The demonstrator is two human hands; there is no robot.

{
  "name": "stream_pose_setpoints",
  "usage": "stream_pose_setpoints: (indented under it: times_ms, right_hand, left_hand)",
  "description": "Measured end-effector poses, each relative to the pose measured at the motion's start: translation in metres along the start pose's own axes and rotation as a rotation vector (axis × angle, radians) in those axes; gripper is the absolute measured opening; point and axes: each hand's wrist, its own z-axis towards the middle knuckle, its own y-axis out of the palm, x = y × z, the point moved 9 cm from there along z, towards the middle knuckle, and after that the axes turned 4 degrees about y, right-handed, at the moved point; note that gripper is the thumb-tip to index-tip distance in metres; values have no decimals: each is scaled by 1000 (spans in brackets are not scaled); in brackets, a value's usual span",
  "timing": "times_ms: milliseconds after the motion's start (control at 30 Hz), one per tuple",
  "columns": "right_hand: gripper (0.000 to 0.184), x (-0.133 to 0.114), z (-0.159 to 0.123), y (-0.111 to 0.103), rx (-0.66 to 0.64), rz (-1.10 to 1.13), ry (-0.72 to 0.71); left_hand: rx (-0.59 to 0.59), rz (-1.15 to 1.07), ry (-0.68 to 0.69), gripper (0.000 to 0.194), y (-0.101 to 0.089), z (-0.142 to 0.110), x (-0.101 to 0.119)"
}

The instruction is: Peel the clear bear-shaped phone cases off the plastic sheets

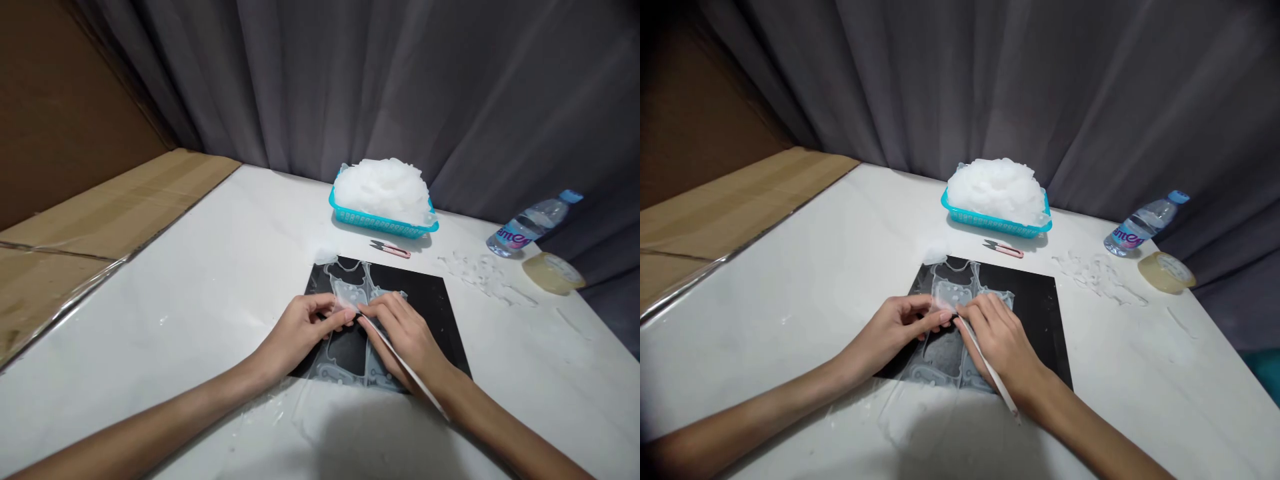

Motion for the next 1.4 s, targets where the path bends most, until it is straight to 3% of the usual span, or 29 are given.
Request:
stream_pose_setpoints:
  times_ms: [133, 533, 700, 833, 1000, 1400]
  right_hand:
    - [10, 4, -1, 2, -24, 48, 26]
    - [13, -5, -1, 13, -102, -33, -32]
    - [13, 0, 6, 14, -133, 47, 18]
    - [13, 5, 5, 8, -98, 133, 46]
    - [18, 1, 3, 6, -122, 101, 9]
    - [18, -1, 4, 5, -116, 68, 43]
  left_hand:
    - [-25, 6, -1, 33, 4, -1, 0]
    - [57, 173, 26, 13, -4, 2, -9]
    - [71, 105, 20, 15, -7, 4, -9]
    - [53, 53, -30, 29, -7, 1, -8]
    - [25, -33, -65, 35, -3, -1, -9]
    - [143, -5, -70, 14, -2, 4, -7]
